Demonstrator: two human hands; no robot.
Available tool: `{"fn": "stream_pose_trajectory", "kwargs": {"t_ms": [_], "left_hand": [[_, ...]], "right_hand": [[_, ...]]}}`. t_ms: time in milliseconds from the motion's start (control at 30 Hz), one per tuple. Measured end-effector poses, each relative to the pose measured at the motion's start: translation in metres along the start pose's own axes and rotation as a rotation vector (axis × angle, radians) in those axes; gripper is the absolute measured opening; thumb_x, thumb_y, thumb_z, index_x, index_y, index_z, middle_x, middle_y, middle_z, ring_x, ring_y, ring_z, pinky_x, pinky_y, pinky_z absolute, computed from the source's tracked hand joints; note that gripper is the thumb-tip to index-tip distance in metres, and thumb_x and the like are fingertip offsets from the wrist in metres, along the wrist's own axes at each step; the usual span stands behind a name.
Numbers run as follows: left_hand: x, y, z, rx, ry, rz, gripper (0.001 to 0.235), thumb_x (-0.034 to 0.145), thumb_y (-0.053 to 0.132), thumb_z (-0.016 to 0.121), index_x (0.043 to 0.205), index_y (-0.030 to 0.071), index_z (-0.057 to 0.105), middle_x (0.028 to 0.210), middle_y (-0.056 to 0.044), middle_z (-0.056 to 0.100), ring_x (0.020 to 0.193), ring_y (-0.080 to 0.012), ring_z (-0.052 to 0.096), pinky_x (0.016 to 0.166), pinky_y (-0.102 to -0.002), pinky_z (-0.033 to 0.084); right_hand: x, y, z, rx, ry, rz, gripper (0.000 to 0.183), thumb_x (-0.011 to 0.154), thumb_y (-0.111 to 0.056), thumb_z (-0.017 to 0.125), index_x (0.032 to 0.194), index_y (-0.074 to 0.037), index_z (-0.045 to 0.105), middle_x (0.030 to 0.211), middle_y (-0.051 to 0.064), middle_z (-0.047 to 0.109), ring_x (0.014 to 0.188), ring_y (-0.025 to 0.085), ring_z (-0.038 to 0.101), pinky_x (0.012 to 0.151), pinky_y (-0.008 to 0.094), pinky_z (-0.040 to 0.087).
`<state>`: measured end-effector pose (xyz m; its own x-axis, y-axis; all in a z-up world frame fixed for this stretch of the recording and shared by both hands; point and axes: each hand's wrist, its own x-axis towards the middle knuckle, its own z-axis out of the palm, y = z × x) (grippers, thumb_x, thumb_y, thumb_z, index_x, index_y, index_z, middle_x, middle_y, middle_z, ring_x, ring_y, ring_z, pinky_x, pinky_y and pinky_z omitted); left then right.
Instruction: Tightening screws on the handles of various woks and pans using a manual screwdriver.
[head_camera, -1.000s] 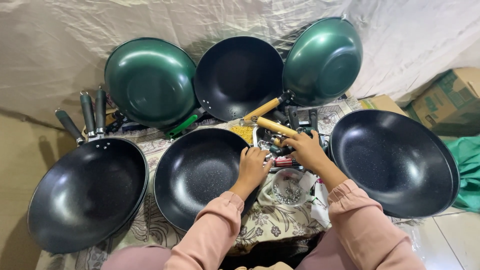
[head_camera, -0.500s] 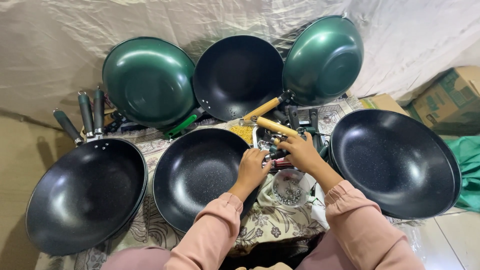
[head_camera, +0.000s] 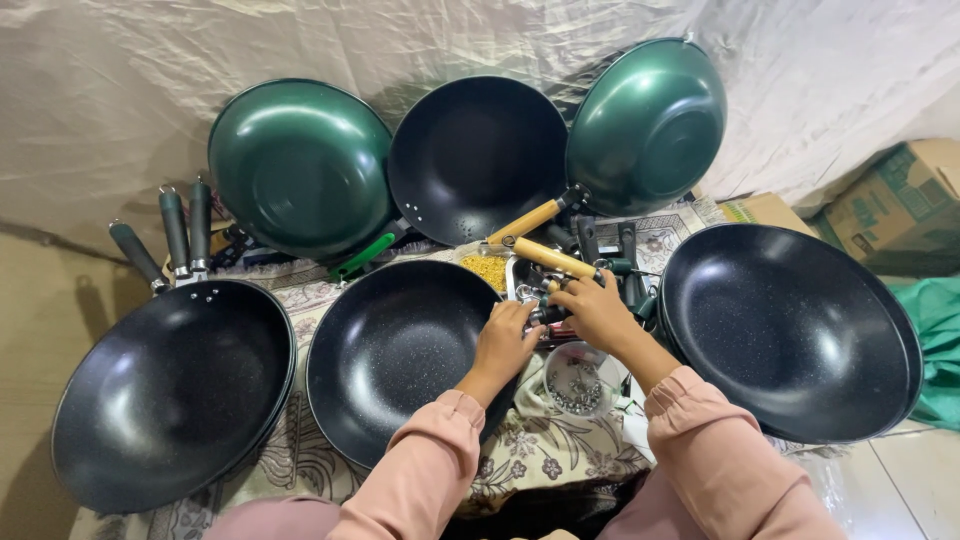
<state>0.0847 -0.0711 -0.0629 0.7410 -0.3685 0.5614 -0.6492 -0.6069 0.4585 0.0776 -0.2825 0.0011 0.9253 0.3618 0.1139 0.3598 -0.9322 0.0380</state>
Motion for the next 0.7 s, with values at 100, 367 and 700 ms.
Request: {"fn": "stream_pose_trajectory", "kwargs": {"t_ms": [100,367,700], "left_hand": [[0.003,0.009,-0.011,0.012,0.002,0.009,0.045,0.085,0.036,0.077,0.122,0.011,0.069,0.097,-0.011,0.070,0.113,-0.0277,0.065,0.109,-0.045,0.044],[0.000,0.001,0.002,0.057,-0.006,0.016,0.040,0.092,0.042,0.069,0.119,0.013,0.068,0.100,-0.008,0.070,0.115,-0.0256,0.064,0.109,-0.043,0.043],[-0.001,-0.003,0.011,0.082,0.003,0.014,0.039,0.089,0.041,0.072,0.109,0.008,0.067,0.098,-0.011,0.068,0.112,-0.0277,0.064,0.109,-0.044,0.046]], "right_hand": [[0.001,-0.005,-0.001,0.020,0.021,-0.014,0.053,0.070,-0.032,0.088,0.118,-0.030,0.066,0.104,-0.004,0.067,0.108,0.019,0.058,0.112,0.065,0.026],[0.000,-0.007,-0.005,0.051,0.042,-0.040,0.052,0.071,-0.033,0.086,0.118,-0.029,0.063,0.108,-0.005,0.066,0.109,0.018,0.058,0.110,0.060,0.028],[0.004,0.035,-0.004,0.052,-0.209,0.251,0.066,0.071,-0.028,0.087,0.131,-0.037,0.061,0.127,-0.004,0.063,0.121,0.019,0.061,0.106,0.054,0.042]]}}
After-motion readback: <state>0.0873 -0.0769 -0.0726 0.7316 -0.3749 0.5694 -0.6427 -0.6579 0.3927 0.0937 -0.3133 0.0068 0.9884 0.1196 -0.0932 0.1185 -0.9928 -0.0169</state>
